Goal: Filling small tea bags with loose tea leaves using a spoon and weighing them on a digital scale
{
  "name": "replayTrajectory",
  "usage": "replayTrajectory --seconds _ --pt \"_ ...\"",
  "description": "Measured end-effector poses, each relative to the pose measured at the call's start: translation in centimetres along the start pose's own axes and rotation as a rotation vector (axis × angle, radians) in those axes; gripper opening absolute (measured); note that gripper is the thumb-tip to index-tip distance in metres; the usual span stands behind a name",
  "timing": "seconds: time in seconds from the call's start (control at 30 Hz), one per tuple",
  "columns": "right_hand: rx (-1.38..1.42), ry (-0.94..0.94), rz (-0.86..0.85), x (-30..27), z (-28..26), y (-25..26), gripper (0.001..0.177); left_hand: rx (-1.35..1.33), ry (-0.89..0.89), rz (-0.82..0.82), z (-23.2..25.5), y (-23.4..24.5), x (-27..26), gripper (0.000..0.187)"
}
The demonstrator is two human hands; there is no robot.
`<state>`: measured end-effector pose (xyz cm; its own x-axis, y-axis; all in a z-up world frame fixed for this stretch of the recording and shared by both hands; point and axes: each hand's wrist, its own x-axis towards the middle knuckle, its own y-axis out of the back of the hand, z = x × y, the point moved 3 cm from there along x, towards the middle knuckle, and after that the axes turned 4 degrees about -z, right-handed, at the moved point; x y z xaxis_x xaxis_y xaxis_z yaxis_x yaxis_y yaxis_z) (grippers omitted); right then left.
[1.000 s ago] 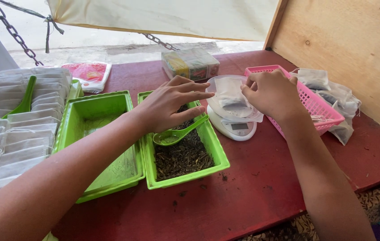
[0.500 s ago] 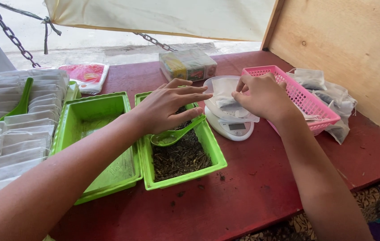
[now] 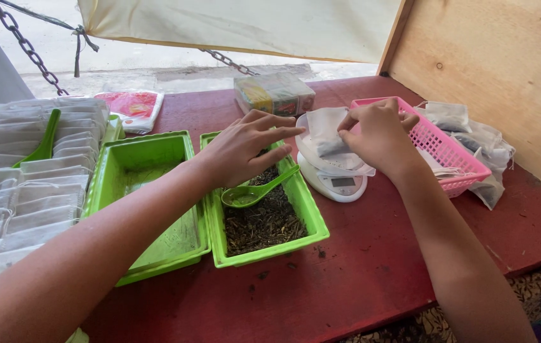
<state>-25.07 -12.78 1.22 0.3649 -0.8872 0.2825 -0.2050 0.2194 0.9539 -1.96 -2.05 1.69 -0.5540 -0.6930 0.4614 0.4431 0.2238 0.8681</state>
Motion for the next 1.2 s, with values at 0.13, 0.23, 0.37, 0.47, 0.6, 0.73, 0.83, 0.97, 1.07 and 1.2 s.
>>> replayTrajectory --seconds 0.13,0.23,0.37,0.47,0.6,0.73,0.83,0.97,1.07,1.2 --pt "0.288 0.145 0.179 -0.3 -0.5 1.8 0.012 -0.081 0.109 0.062 -1.7 0.1 0.3 0.048" --pt "0.493 0.292 0.259 -1.4 -1.8 3.2 0.011 -0.132 0.137 0.142 -3.2 -0.2 0.2 0.049" --pt "0.652 0.463 0.296 -2.8 -4.3 4.3 0.013 -0.211 0.111 0.236 -2.6 -0.2 1.1 0.047" --pt "0.704 0.549 0.397 -3.8 -5.8 4.7 0.014 -0.374 0.070 0.251 -0.7 1.1 1.4 0.040" --pt "0.906 0.679 0.421 -5.4 -8.2 4.9 0.015 -0.295 0.095 0.378 -0.7 3.1 -0.3 0.021" --pt "0.722 0.857 0.400 -8.2 -11.9 6.2 0.018 -0.080 0.097 0.409 3.0 7.3 -5.2 0.011" --pt "0.780 0.961 0.253 -10.1 -15.6 7.0 0.017 -0.078 0.185 0.294 6.4 10.9 -9.3 0.010" --pt "0.785 1.121 0.117 -11.5 -20.9 7.9 0.021 -0.013 0.259 0.271 7.8 14.8 -15.3 0.004" --pt "0.736 1.169 0.095 -11.7 -25.5 7.9 0.020 0.099 0.360 0.225 8.0 18.1 -19.3 0.004" --pt "0.786 1.285 0.045 -11.0 -32.3 6.2 0.018 0.222 0.642 0.118 6.9 21.7 -24.5 0.016"
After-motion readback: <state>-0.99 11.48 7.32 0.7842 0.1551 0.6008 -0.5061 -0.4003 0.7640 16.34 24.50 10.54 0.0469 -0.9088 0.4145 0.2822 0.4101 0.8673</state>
